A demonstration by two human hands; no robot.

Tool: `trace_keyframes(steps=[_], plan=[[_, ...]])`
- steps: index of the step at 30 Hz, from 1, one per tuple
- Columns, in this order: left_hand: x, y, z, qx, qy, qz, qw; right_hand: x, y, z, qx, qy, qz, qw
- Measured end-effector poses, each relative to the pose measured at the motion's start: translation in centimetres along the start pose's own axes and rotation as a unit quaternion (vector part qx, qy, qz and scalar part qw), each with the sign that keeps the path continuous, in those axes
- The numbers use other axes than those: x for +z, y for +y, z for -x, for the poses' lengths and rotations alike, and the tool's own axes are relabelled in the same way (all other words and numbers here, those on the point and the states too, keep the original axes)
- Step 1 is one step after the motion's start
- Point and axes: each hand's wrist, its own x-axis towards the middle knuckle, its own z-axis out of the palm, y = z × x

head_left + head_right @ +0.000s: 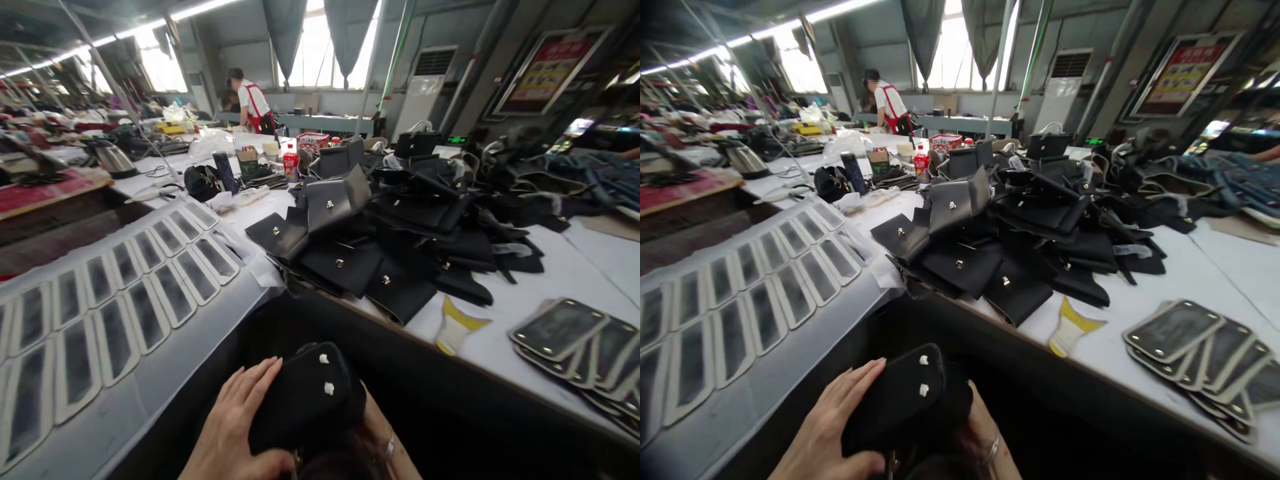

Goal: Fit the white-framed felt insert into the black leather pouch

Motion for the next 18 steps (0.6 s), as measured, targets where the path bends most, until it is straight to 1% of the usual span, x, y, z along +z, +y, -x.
trace_keyframes(steps=[4, 8, 11, 14, 16, 18], plan=[[0.2, -0.3, 0.1, 0.028, 0.040, -0.043, 0.998, 0.2, 0.4, 1.2, 0.017, 0.010, -0.122, 0.992], [1.0, -1.2, 0.2, 0.054, 0.059, -0.080, 0.994, -0.2, -0.1, 1.6, 0.041, 0.005, -0.188, 0.981], [1.6, -1.8, 0.3, 0.069, 0.076, -0.091, 0.991, -0.2, -1.1, 2.1, 0.085, -0.009, -0.205, 0.975], [1.8, -2.0, 0.3, 0.080, 0.081, -0.087, 0.990, 0.8, -2.0, 2.9, 0.120, -0.044, -0.211, 0.969], [1.8, -1.9, 0.3, 0.071, 0.076, -0.076, 0.992, 1.6, -2.2, 3.2, 0.121, -0.056, -0.205, 0.970], [1.6, -1.6, 0.3, 0.044, 0.060, -0.054, 0.996, 2.3, -2.1, 3.5, 0.112, -0.046, -0.189, 0.974]])
